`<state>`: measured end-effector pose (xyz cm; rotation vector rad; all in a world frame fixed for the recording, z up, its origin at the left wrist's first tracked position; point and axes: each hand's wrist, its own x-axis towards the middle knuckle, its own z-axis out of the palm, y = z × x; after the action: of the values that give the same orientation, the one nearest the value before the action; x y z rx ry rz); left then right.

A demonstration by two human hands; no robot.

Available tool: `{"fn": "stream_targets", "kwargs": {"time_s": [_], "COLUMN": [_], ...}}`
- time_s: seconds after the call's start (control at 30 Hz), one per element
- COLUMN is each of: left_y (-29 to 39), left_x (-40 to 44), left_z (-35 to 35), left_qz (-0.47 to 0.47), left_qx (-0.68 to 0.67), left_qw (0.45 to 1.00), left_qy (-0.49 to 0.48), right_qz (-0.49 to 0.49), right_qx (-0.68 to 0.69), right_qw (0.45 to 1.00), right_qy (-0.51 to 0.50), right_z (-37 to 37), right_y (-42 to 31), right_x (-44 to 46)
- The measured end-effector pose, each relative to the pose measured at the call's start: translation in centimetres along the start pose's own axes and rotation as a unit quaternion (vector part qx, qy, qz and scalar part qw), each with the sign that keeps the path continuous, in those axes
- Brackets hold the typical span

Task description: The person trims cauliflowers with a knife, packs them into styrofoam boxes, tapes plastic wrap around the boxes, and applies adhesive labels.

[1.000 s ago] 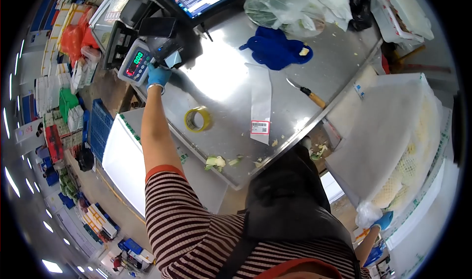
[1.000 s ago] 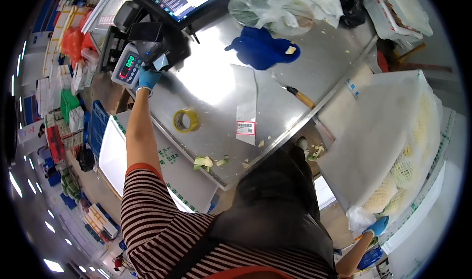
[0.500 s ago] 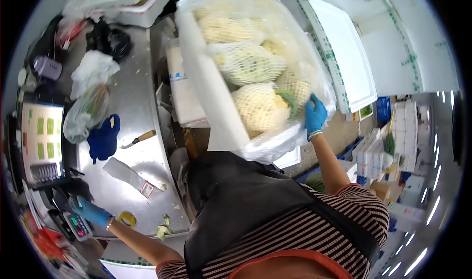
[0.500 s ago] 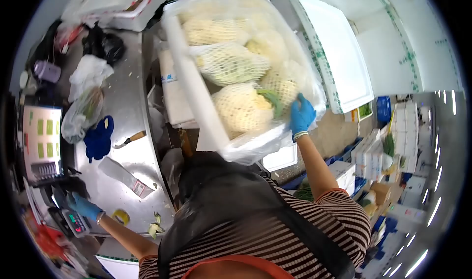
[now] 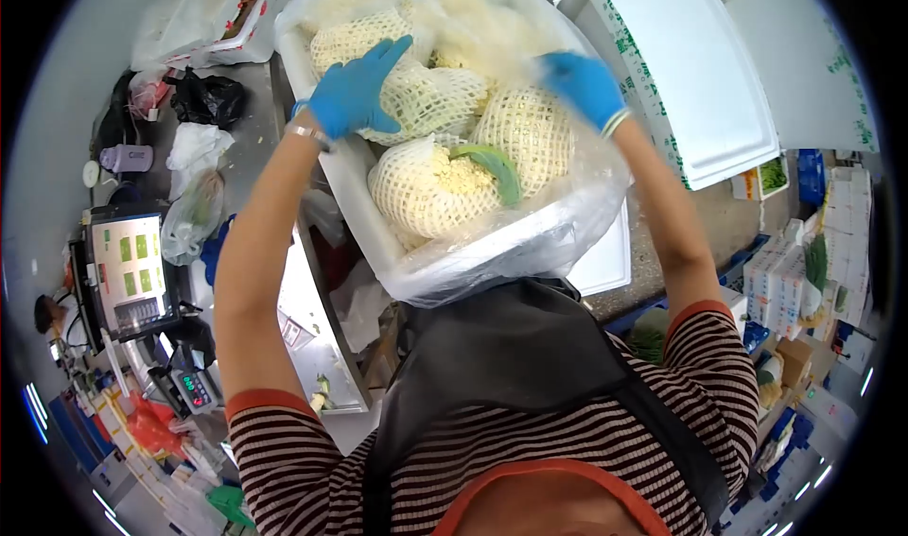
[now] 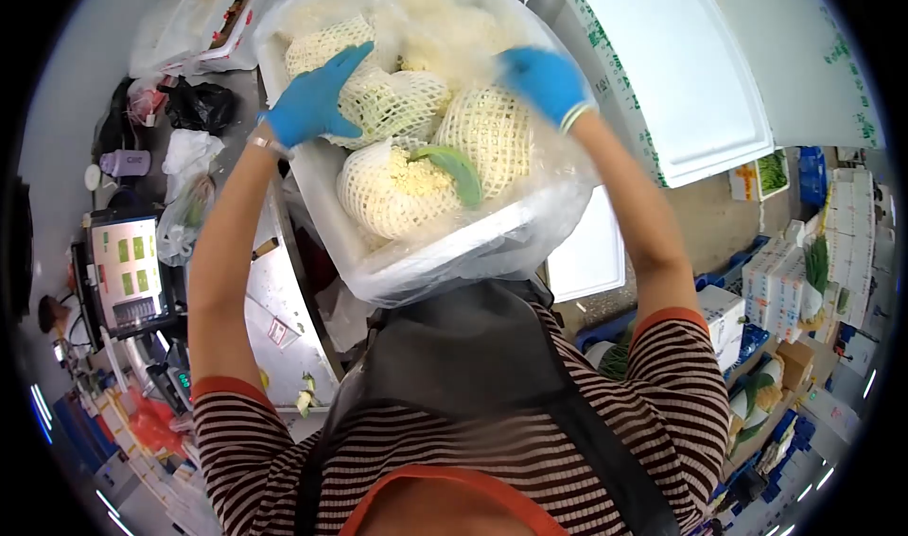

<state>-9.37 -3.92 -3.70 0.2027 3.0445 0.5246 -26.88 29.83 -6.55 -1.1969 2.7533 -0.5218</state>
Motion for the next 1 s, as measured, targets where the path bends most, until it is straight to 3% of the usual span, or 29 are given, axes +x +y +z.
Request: {"fn": "stream_targets", "kwargs": {"time_s": [0.07, 0.1, 0.13, 0.17, 0.23, 0.3, 0.33, 0.37, 0.43, 0.47, 0.53, 0.57, 0.6, 0.67, 0.8, 0.83, 0.87, 0.97, 1.0], "left_y": [-2.6, -2.6, -2.6, -2.4, -2.1, 0.1, 1.2, 2.1, 1.9, 2.1, 1.6, 1.5, 1.6, 1.2, 3.0, 3.1, 5.5, 7.8, 8.7], "left_x": [1.8, 2.0, 2.1, 2.1, 2.2, 1.7, 1.2, 0.7, -0.3, -0.8, -2.7, -4.2, -5.9, -9.8, -17.3, -19.1, -20.3, -24.9, -26.6], "left_z": [0.4, 0.2, 0.1, 0.1, 0.6, 0.4, -0.6, -1.7, -2.7, -4.3, -7.3, -9.1, -10.7, -10.6, -7.5, -5.9, -5.7, -2.4, -1.5], "left_qz": [0.012, 0.009, 0.006, 0.003, -0.006, -0.037, -0.044, -0.051, -0.043, -0.061, -0.105, -0.163, -0.213, -0.161, -0.269, -0.246, -0.256, -0.223, -0.231], "left_qx": [-0.067, -0.092, -0.119, -0.146, -0.101, -0.016, -0.005, 0.006, -0.003, -0.038, -0.139, -0.316, -0.48, -0.687, -0.704, -0.721, -0.712, -0.725, -0.725], "left_qw": [0.994, 0.992, 0.988, 0.983, 0.99, 0.997, 0.997, 0.997, 0.999, 0.997, 0.973, 0.92, 0.831, 0.658, 0.484, 0.442, 0.434, 0.376, 0.356], "left_qy": [-0.08, -0.088, -0.098, -0.107, -0.096, -0.064, -0.059, -0.054, 0.011, 0.033, 0.15, 0.166, 0.186, 0.263, 0.445, 0.473, 0.49, 0.532, 0.543], "right_qz": [0.091, 0.055, 0.051, -0.021, -0.131, -0.236, -0.282, -0.328, -0.262, -0.233, -0.219, -0.186, -0.158, -0.122, -0.242, -0.187, -0.128, -0.157, -0.166], "right_qx": [-0.14, 0.022, 0.036, 0.187, 0.146, 0.224, 0.314, 0.395, 0.415, 0.343, 0.276, 0.277, 0.276, 0.284, 0.342, 0.33, 0.312, 0.234, 0.255], "right_qw": [0.976, 0.96, 0.93, 0.882, 0.853, 0.854, 0.857, 0.855, 0.833, 0.862, 0.903, 0.904, 0.903, 0.876, 0.721, 0.716, 0.712, 0.828, 0.837], "right_qy": [0.14, 0.272, 0.361, 0.432, 0.484, 0.405, 0.295, 0.076, -0.257, -0.291, -0.248, -0.268, -0.288, -0.37, -0.551, -0.586, -0.616, -0.485, -0.454], "right_z": [-5.2, -9.9, -13.2, -16.8, -21.5, -22.0, -21.4, -20.5, -17.7, -15.1, -8.5, -6.0, -3.8, 0.8, 5.9, 7.4, 8.3, 7.6, 8.5], "right_y": [6.2, 6.8, 8.0, 4.6, 0.4, -2.2, -3.1, -5.3, -11.1, -12.2, -12.2, -11.9, -11.8, -12.4, -17.9, -18.1, -18.0, -18.5, -17.5], "right_x": [2.3, 0.9, -0.2, -2.2, -4.8, -8.0, -9.4, -9.6, -8.1, -7.6, -5.4, -3.7, -2.0, 1.0, 4.0, 4.7, 5.4, 3.9, 3.8]}}
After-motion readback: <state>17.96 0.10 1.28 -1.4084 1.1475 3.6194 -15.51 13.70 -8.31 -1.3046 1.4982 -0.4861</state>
